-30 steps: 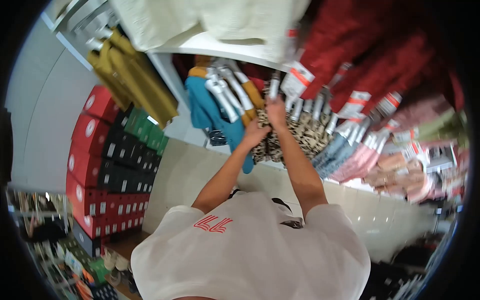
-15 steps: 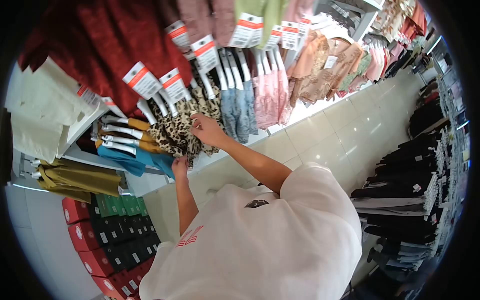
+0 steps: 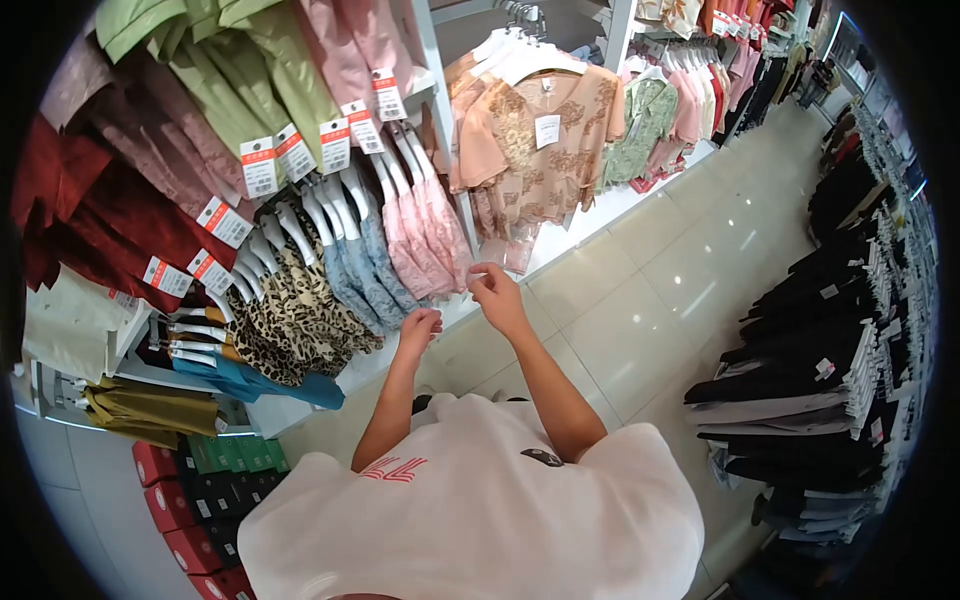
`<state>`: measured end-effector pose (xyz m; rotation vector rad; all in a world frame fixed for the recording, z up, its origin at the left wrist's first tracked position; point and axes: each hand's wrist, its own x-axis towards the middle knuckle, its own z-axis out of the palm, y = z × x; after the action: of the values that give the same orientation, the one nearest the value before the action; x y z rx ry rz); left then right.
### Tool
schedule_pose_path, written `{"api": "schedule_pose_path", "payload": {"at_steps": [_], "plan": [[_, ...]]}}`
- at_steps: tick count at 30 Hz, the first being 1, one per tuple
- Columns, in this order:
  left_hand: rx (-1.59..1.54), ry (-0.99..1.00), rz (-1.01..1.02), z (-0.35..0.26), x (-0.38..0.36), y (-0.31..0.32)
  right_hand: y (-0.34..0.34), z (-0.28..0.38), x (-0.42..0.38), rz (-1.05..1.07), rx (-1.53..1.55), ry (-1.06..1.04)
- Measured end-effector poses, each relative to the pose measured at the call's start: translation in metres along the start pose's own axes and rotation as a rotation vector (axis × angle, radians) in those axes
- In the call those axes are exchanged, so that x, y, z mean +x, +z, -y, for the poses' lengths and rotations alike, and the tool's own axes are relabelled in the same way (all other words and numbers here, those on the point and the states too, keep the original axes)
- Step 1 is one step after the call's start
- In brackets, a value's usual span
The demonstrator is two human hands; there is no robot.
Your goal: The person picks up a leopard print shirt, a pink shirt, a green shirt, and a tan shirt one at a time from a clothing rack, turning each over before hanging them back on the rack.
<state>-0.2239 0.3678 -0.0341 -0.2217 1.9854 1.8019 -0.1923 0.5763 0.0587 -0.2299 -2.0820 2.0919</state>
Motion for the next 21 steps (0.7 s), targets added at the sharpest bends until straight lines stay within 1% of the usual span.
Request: {"api": "schedule_pose_path", "payload": {"at_steps": [1,2,3,4,6,7,9,10,12,13,15,16,18,19,20,21], "plan": [[-0.001,0.003,0.002,-0.016,0.001,0.019,-0.018,0.003,0.0,-0.071,0.054,0.02],[-0.034,0.065,0.042,-0.031,0.002,0.037,-0.035,0.005,-0.001,-0.072,0.054,0.017],[-0.065,0.126,0.083,-0.045,0.004,0.052,-0.05,0.007,-0.002,-0.124,0.079,0.041],[-0.063,0.128,0.086,-0.055,0.009,0.064,-0.065,0.006,-0.002,-0.177,0.105,0.064],[-0.048,0.188,0.132,-0.073,0.023,0.087,-0.091,0.001,-0.004,-0.202,0.116,0.073],[-0.046,0.184,0.137,-0.081,0.032,0.097,-0.103,-0.002,-0.005,-0.22,0.13,0.087],[-0.116,0.245,0.141,-0.096,0.054,0.113,-0.128,-0.006,-0.004,-0.242,0.137,0.106],[-0.121,0.241,0.144,-0.107,0.062,0.121,-0.14,-0.007,0.0,-0.276,0.144,0.113],[-0.115,0.39,-0.021,-0.133,0.082,0.137,-0.169,-0.008,0.017,-0.297,0.138,0.114],[-0.127,0.393,-0.032,-0.148,0.095,0.144,-0.186,-0.009,0.029,-0.311,0.125,0.099],[-0.08,0.62,-0.224,-0.176,0.12,0.155,-0.22,-0.011,0.06,-0.323,0.109,0.066],[-0.093,0.619,-0.245,-0.192,0.13,0.161,-0.236,-0.009,0.079,-0.301,0.1,0.065],[0.01,0.687,-0.4,-0.224,0.147,0.173,-0.267,0.0,0.116,-0.3,0.077,0.007],[-0.004,0.682,-0.418,-0.236,0.159,0.18,-0.281,0.004,0.136,-0.297,0.041,0.025],[0.084,0.711,-0.503,-0.245,0.17,0.187,-0.296,0.012,0.156,-0.276,0.027,0.027],[0.175,0.725,-0.59,-0.251,0.178,0.194,-0.312,0.019,0.176,-0.252,-0.019,-0.014]]}}
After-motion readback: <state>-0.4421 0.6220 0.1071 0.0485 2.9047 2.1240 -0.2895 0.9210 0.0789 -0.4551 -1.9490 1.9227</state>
